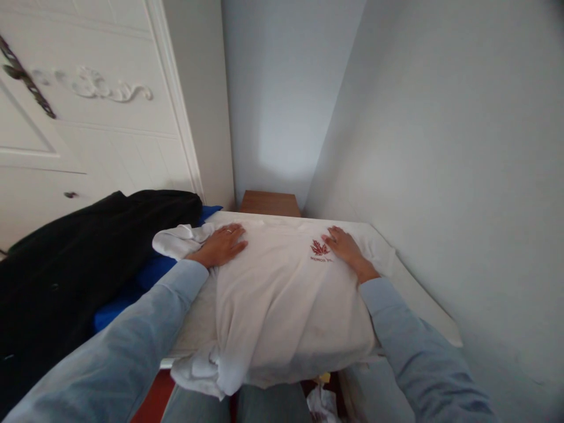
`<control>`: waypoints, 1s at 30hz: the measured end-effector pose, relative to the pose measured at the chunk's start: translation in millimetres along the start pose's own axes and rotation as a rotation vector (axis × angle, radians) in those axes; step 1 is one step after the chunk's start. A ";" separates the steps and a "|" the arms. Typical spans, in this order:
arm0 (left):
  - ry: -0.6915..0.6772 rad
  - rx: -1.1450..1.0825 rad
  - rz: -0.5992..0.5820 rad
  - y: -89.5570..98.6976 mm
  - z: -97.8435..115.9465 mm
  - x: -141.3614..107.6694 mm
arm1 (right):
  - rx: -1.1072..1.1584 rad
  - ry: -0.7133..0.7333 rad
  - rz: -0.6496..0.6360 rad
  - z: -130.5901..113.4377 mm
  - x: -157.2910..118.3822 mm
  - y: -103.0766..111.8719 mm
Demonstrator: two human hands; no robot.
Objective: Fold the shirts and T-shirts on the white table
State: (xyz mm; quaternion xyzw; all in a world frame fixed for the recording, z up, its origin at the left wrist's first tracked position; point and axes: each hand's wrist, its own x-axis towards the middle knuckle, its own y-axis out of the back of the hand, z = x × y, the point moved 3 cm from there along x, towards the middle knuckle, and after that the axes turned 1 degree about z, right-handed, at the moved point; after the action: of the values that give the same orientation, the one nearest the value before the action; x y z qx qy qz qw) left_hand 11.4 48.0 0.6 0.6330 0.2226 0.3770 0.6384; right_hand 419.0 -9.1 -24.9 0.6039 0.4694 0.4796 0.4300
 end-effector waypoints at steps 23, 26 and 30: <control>-0.143 -0.056 0.132 30.1 83.9 -81.7 | 0.105 0.411 0.173 -77.5 -68.4 26.7; -0.230 -0.024 0.044 14.7 81.2 -101.3 | 0.144 0.650 -0.008 -107.9 -119.9 27.0; -0.242 0.003 -0.012 9.6 47.3 -105.6 | 0.110 0.745 -0.229 -91.9 -164.2 33.1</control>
State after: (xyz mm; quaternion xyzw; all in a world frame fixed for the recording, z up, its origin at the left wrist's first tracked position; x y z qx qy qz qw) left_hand -19.6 -63.7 -5.7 0.6735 0.1481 0.2937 0.6620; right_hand 317.4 -169.9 -6.0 0.3543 0.6829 0.5888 0.2479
